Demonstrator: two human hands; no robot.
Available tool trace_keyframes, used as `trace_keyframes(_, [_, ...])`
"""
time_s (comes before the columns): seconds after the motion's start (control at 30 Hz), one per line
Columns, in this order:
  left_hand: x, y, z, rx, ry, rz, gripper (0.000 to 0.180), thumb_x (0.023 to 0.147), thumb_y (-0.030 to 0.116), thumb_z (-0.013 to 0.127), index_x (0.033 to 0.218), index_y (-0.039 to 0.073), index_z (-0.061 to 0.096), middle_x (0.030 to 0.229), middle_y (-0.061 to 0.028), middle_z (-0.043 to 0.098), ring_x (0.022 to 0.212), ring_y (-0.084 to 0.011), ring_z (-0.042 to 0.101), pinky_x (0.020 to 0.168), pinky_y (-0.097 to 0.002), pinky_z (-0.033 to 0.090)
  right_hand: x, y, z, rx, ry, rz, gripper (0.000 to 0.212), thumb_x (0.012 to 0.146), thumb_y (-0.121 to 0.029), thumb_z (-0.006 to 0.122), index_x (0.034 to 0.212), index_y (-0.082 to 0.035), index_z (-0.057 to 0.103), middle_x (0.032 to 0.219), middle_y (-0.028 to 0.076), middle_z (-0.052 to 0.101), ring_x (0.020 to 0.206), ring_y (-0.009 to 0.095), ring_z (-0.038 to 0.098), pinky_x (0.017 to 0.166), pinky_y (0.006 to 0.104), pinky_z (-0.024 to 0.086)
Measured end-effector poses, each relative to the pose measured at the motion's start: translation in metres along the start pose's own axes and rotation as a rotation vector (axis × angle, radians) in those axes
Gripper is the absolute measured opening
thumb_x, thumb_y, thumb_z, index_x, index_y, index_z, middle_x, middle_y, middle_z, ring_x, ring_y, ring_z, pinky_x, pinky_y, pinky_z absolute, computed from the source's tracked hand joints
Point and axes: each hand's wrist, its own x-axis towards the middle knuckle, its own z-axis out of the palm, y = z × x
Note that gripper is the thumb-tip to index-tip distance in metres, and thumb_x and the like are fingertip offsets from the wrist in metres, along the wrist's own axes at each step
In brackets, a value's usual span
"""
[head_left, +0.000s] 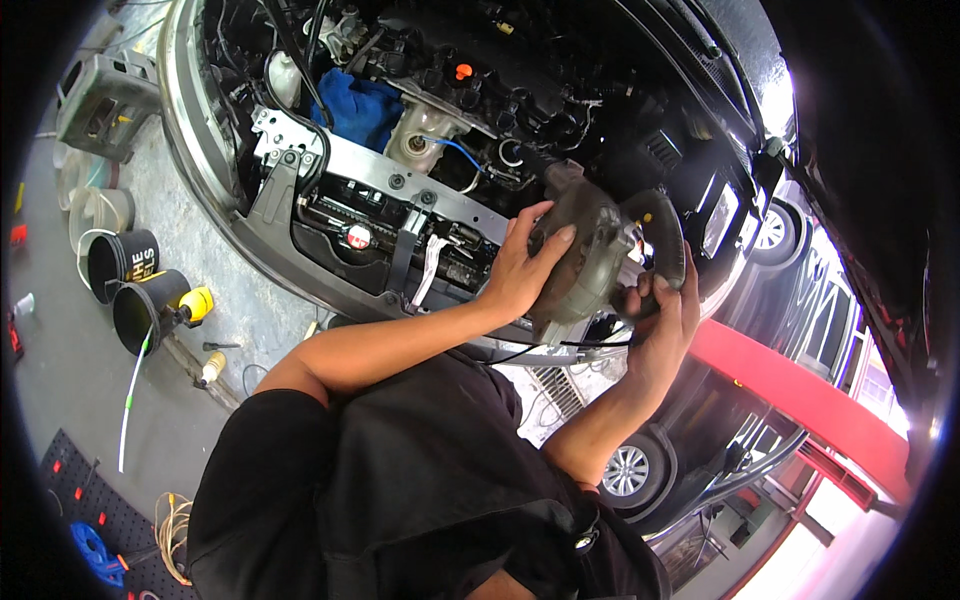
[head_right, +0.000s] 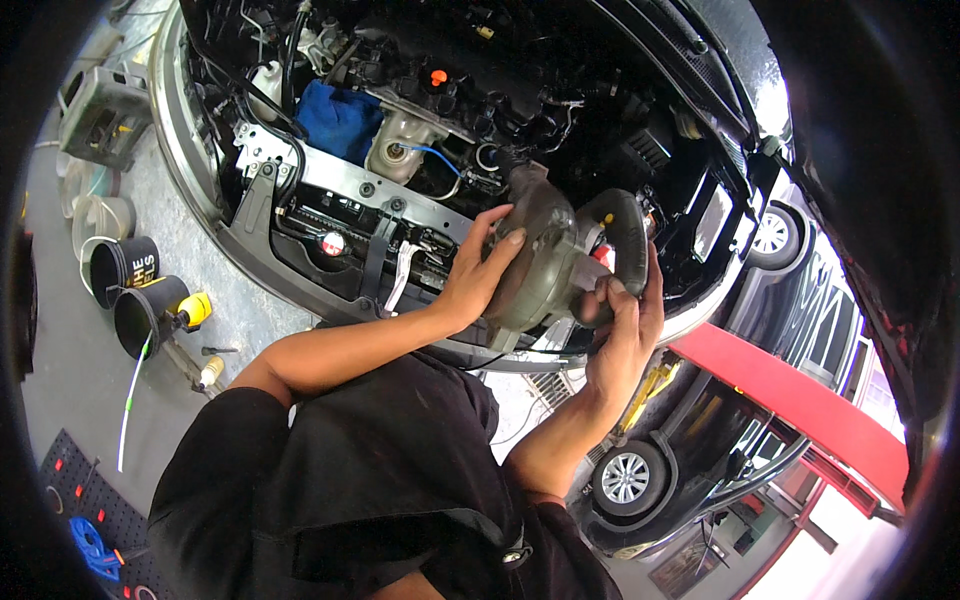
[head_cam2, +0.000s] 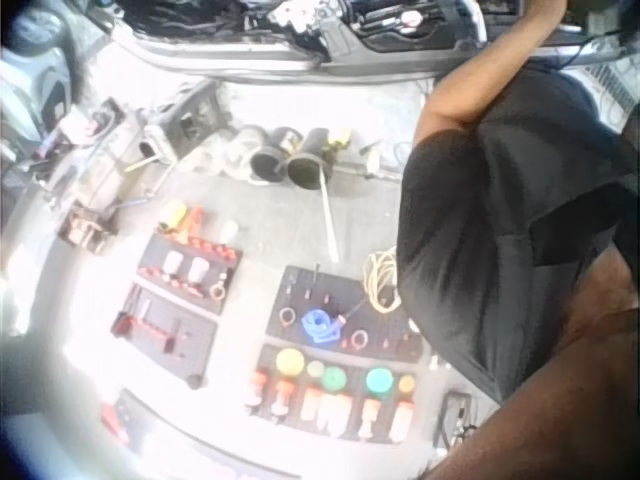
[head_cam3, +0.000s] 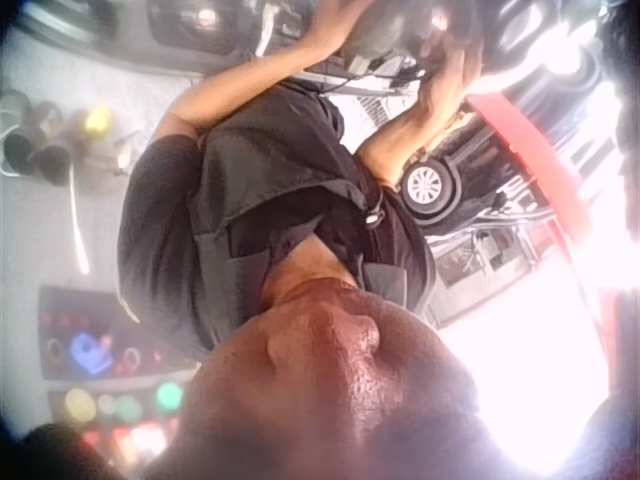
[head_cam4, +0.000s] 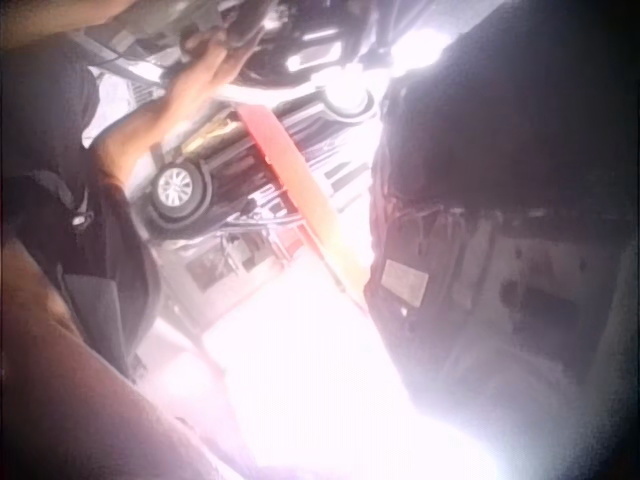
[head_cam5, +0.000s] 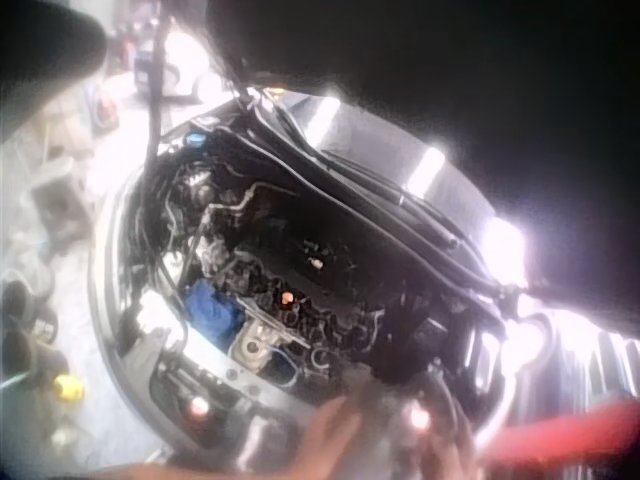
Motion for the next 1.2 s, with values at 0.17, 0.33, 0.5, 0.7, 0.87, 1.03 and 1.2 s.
trace_keyframes(0.17, [-0.032, -0.016, -0.009, 0.000, -0.012, -0.033, 0.072, 0.107, 0.052, 0.059, 0.154, 0.001, 0.042, 0.147, -0.0255, 0.050, 0.137, -0.0367, 0.050, 0.117, -0.0431, 0.037, -0.009, 0.000, -0.001, -0.019, -0.014, 0.084, 0.074, 0.094, -0.010, 0.064, 0.161, 0.007, 0.038, 0.086, 0.008, 0.061, 0.070, 0.013, 0.057, 0.066, 0.0267, 0.047])
trace_keyframes(0.33, [-0.024, -0.044, -0.009, -0.049, -0.010, -0.053, 0.071, 0.107, 0.053, 0.059, 0.153, 0.001, 0.044, 0.146, -0.0257, 0.051, 0.136, -0.0368, 0.050, 0.118, -0.0428, 0.037, -0.004, 0.025, 0.000, -0.013, -0.015, 0.087, 0.070, 0.096, -0.008, 0.062, 0.160, 0.006, 0.039, 0.088, 0.009, 0.060, 0.070, 0.014, 0.055, 0.065, 0.0263, 0.046])
trace_keyframes(0.5, [-0.016, -0.050, -0.014, 0.028, 0.030, -0.030, 0.070, 0.107, 0.053, 0.058, 0.153, 0.001, 0.046, 0.145, -0.0249, 0.053, 0.136, -0.0366, 0.051, 0.118, -0.0424, 0.036, 0.001, 0.036, 0.001, 0.022, -0.027, 0.069, 0.070, 0.097, -0.007, 0.062, 0.161, 0.005, 0.038, 0.093, 0.009, 0.061, 0.071, 0.014, 0.056, 0.066, 0.0266, 0.046])
trace_keyframes(0.7, [-0.009, -0.052, -0.014, -0.003, -0.009, -0.090, 0.065, 0.108, 0.051, 0.059, 0.152, 0.004, 0.049, 0.144, -0.0222, 0.055, 0.136, -0.0348, 0.051, 0.117, -0.0429, 0.037, -0.004, 0.045, -0.002, -0.003, -0.009, 0.057, 0.071, 0.097, -0.006, 0.061, 0.163, 0.004, 0.035, 0.095, 0.008, 0.060, 0.072, 0.014, 0.056, 0.067, 0.0283, 0.047])
trace_keyframes(0.87, [-0.007, -0.056, -0.025, 0.028, 0.006, -0.083, 0.062, 0.107, 0.047, 0.061, 0.150, 0.005, 0.052, 0.142, -0.0195, 0.058, 0.135, -0.0300, 0.052, 0.115, -0.0404, 0.039, -0.016, 0.062, 0.002, 0.035, 0.012, 0.032, 0.072, 0.098, -0.010, 0.060, 0.163, 0.005, 0.033, 0.091, 0.007, 0.059, 0.071, 0.013, 0.055, 0.067, 0.0281, 0.047])
trace_keyframes(1.03, [-0.008, -0.058, -0.026, 0.072, -0.007, -0.085, 0.059, 0.106, 0.045, 0.063, 0.148, 0.004, 0.054, 0.136, -0.0176, 0.062, 0.129, -0.0275, 0.055, 0.113, -0.0393, 0.041, -0.025, 0.066, 0.003, -0.020, 0.076, 0.044, 0.071, 0.100, -0.011, 0.056, 0.164, 0.005, 0.031, 0.091, 0.007, 0.060, 0.072, 0.012, 0.056, 0.068, 0.0280, 0.050])
trace_keyframes(1.2, [0.000, -0.059, -0.017, 0.088, -0.072, -0.046, 0.060, 0.106, 0.047, 0.063, 0.146, 0.003, 0.055, 0.131, -0.0162, 0.063, 0.126, -0.0254, 0.054, 0.112, -0.0385, 0.041, -0.030, 0.073, -0.006, 0.010, 0.147, 0.015, 0.074, 0.098, -0.011, 0.060, 0.165, 0.002, 0.030, 0.091, 0.006, 0.059, 0.071, 0.012, 0.055, 0.067, 0.0279, 0.045])
